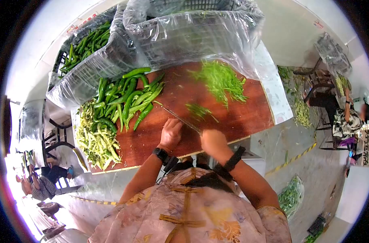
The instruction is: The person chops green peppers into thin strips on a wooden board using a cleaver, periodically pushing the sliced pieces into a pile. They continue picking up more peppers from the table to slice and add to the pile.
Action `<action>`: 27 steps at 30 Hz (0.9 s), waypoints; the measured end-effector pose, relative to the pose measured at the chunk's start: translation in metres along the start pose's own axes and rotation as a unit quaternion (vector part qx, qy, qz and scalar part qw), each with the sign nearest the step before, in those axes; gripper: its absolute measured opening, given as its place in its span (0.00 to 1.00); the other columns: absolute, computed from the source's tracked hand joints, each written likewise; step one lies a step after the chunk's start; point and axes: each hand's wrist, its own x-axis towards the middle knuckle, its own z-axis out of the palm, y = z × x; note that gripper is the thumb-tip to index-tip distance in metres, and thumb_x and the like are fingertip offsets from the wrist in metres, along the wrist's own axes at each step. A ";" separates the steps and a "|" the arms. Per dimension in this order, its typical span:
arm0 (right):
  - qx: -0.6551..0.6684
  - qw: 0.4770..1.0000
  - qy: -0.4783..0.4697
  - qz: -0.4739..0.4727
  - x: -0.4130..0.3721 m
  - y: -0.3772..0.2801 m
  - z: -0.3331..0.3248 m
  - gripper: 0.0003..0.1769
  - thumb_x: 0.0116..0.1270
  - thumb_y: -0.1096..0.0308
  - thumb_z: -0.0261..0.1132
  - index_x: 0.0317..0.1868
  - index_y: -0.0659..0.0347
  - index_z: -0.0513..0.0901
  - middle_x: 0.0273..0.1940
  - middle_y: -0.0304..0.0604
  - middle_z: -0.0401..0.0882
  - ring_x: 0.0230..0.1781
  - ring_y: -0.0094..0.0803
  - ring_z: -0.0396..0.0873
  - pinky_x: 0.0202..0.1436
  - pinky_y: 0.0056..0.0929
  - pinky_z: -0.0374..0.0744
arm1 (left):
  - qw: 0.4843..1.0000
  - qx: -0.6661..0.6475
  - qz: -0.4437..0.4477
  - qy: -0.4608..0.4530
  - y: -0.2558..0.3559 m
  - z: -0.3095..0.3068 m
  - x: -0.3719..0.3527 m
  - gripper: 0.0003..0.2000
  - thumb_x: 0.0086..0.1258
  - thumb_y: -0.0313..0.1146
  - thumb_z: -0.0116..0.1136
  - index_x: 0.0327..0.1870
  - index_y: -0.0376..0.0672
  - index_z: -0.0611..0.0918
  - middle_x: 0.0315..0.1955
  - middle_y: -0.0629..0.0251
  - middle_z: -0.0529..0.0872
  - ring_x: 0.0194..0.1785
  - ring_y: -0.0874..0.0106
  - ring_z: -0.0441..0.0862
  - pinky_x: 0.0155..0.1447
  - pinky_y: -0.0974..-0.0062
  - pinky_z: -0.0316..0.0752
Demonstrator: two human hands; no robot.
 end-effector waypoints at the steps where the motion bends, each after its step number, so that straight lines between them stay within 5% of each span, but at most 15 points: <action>1: 0.000 1.000 -0.009 0.003 0.000 0.000 -0.001 0.11 0.60 0.65 0.61 0.27 0.66 0.77 0.23 0.56 0.78 0.27 0.55 0.78 0.32 0.49 0.76 | 1.000 0.000 -0.001 0.000 0.000 0.000 0.000 0.07 0.50 0.24 0.52 0.31 0.40 0.79 0.35 0.61 0.79 0.40 0.59 0.75 0.42 0.64 0.71; 13: -0.015 0.999 -0.034 -0.028 0.009 -0.002 -0.003 0.11 0.60 0.65 0.59 0.26 0.65 0.78 0.23 0.58 0.77 0.27 0.55 0.78 0.32 0.49 0.76 | 0.999 -0.011 0.035 0.010 -0.009 0.008 -0.004 0.05 0.47 0.26 0.52 0.27 0.42 0.77 0.31 0.60 0.77 0.36 0.59 0.73 0.38 0.63 0.69; 19: 0.006 0.999 0.026 -0.029 0.047 -0.011 0.024 0.11 0.58 0.67 0.58 0.22 0.63 0.79 0.23 0.57 0.77 0.26 0.54 0.78 0.31 0.48 0.75 | 0.999 -0.008 0.010 -0.043 -0.004 0.003 -0.005 0.09 0.51 0.24 0.54 0.34 0.42 0.80 0.36 0.62 0.80 0.40 0.60 0.77 0.43 0.64 0.72; 21: 0.020 0.999 0.031 -0.022 0.044 -0.009 0.022 0.12 0.58 0.66 0.59 0.23 0.65 0.79 0.23 0.58 0.77 0.27 0.55 0.77 0.32 0.49 0.75 | 0.999 -0.004 0.032 0.004 0.002 0.003 0.000 0.05 0.48 0.26 0.53 0.28 0.43 0.77 0.28 0.63 0.76 0.33 0.61 0.74 0.37 0.64 0.69; 27: 0.040 0.999 0.003 -0.004 0.013 -0.005 0.003 0.13 0.59 0.65 0.61 0.25 0.68 0.78 0.24 0.60 0.77 0.28 0.58 0.77 0.33 0.50 0.75 | 1.000 -0.001 0.031 0.004 0.008 -0.002 0.002 0.02 0.50 0.26 0.54 0.25 0.43 0.75 0.27 0.63 0.74 0.33 0.61 0.73 0.36 0.64 0.69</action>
